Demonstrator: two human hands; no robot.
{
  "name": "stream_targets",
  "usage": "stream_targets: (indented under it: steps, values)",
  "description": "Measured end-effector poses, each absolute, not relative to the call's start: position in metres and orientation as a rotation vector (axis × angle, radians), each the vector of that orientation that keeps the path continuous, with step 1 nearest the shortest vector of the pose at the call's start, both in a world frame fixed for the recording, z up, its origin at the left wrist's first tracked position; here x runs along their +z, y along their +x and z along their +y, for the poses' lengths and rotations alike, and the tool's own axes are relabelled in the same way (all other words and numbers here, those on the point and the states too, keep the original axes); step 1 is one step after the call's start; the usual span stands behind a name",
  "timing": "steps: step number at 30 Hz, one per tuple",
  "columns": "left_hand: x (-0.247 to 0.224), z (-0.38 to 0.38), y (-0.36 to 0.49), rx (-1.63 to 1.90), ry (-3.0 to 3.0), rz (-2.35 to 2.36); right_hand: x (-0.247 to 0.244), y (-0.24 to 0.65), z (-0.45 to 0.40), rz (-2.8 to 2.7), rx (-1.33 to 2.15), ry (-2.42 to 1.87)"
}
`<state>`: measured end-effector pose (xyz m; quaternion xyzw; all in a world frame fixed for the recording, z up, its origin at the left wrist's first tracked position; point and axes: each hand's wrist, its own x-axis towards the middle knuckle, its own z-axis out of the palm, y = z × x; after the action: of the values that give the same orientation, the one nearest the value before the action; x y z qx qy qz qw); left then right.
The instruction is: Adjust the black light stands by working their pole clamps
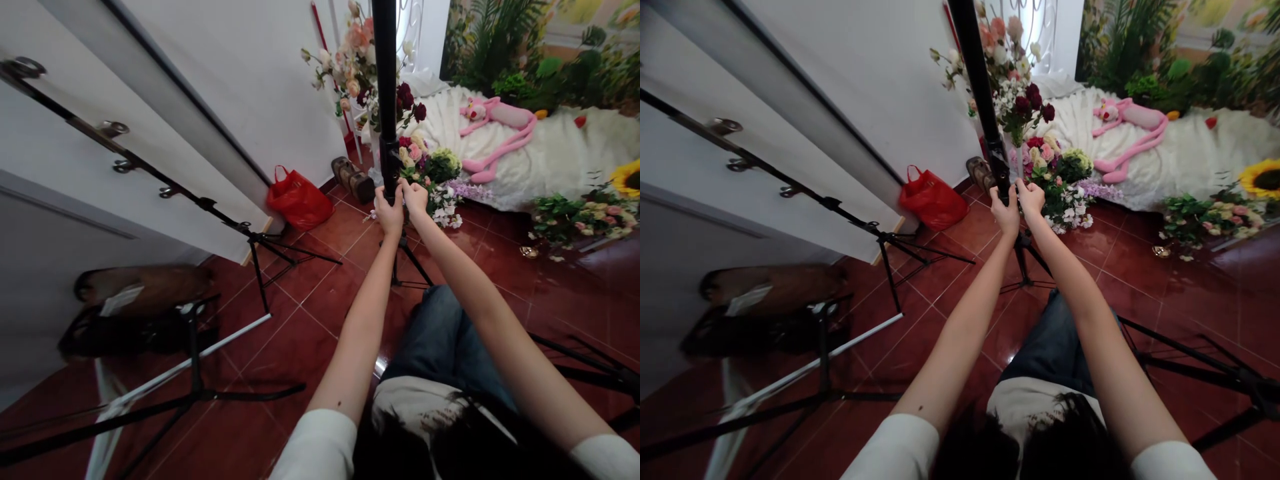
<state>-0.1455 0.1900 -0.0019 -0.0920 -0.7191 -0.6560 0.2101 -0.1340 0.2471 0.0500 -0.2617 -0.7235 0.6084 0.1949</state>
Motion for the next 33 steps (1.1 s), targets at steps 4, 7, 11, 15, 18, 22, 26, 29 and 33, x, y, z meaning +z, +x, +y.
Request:
stream_targets:
  steps: [4,7,11,15,18,22,26,29,33]
  values:
    - [-0.001,0.187,-0.139,-1.798,-0.332,-2.008,0.035,-0.094,0.255,-1.909,1.869,-0.713]
    - [0.001,0.186,-0.136,-1.771,-0.354,-2.036,0.015,-0.041,0.269,-1.889,1.927,-0.697]
    - [0.004,0.177,-0.135,-1.84,-0.39,-2.06,-0.01,0.061,0.296,-1.834,1.959,-0.624]
    - [-0.01,0.166,-0.113,-1.874,-0.328,-2.055,-0.029,0.18,0.325,-1.765,1.834,-0.766]
    - [-0.034,0.174,-0.072,-1.754,-0.172,-2.104,-0.037,0.259,0.339,-1.551,1.701,-0.972]
    - [-0.051,0.23,0.003,-1.877,-0.361,-2.178,-0.03,0.342,0.349,-1.095,1.612,-1.066]
    - [-0.026,0.322,0.094,-2.097,-1.075,-2.04,-0.006,0.407,0.352,-0.713,1.529,-1.044]
    - [0.008,0.389,0.17,-2.15,-1.74,-1.763,0.009,0.444,0.352,-0.58,1.509,-0.992]
    - [0.045,0.459,0.272,-2.24,-2.516,-1.396,0.016,0.474,0.352,-0.492,1.493,-0.928]
